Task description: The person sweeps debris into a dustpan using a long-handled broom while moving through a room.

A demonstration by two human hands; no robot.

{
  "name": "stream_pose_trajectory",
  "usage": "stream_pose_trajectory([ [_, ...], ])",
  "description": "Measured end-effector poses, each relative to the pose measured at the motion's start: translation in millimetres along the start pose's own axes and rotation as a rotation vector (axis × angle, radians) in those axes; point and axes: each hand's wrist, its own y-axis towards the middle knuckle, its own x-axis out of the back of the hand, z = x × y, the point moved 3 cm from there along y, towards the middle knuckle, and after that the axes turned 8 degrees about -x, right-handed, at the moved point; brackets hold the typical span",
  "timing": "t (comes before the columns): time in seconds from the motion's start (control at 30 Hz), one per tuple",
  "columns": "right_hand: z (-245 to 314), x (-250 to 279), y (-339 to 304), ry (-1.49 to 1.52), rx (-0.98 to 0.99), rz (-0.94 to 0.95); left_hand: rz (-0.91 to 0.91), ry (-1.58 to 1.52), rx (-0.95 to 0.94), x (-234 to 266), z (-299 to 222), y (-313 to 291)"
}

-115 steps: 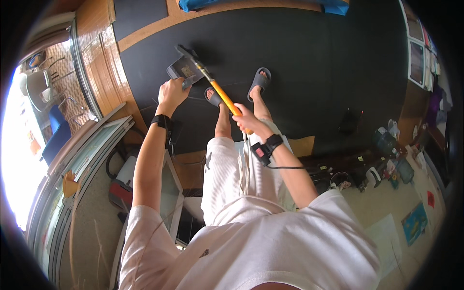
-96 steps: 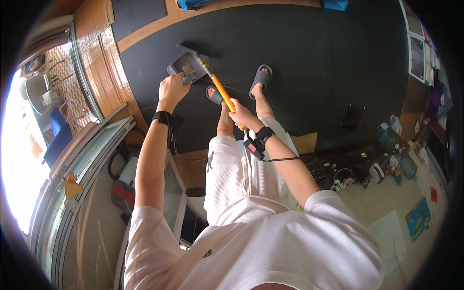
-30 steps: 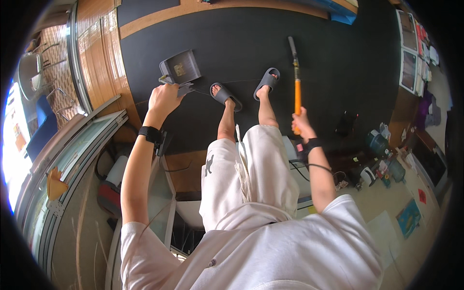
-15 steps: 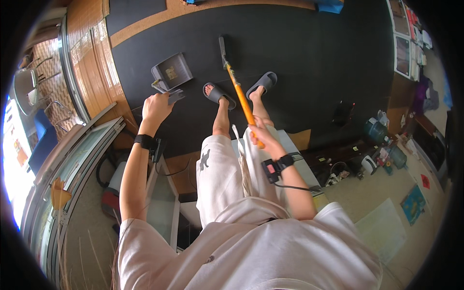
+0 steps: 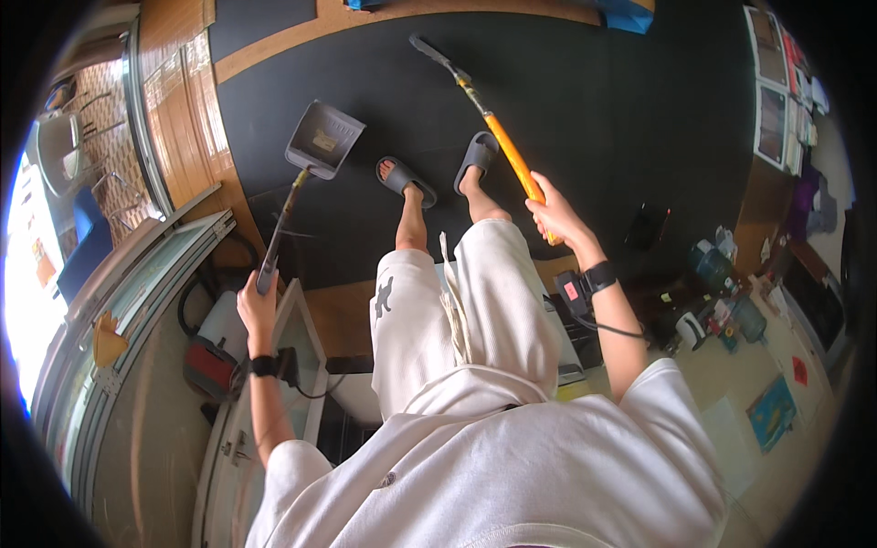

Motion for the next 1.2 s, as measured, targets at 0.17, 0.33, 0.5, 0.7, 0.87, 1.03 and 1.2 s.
stream_pose_trajectory([
  [0.17,62,33,29,-0.227,0.079,-0.023,-0.471,-0.564,0.443,-28,-18,-95],
  [0.33,129,33,53,-0.402,0.158,0.009,-0.656,-1.054,1.184,-86,-73,-174],
  [0.5,192,3,64,-0.576,0.170,0.054,-0.755,-1.130,1.388,-118,-112,-205],
  [0.7,271,-73,92,-0.553,0.178,0.133,-0.796,-1.189,1.550,-146,-116,-205],
  [0.87,313,-155,148,-0.722,0.290,0.069,-0.741,-1.170,1.607,-151,-108,-214],
  [1.03,289,-196,162,-1.059,0.454,-0.075,-0.732,-1.225,1.621,-160,-97,-224],
  [1.2,230,-152,114,-1.340,0.393,0.000,-0.653,-1.034,1.577,-168,-82,-223],
])
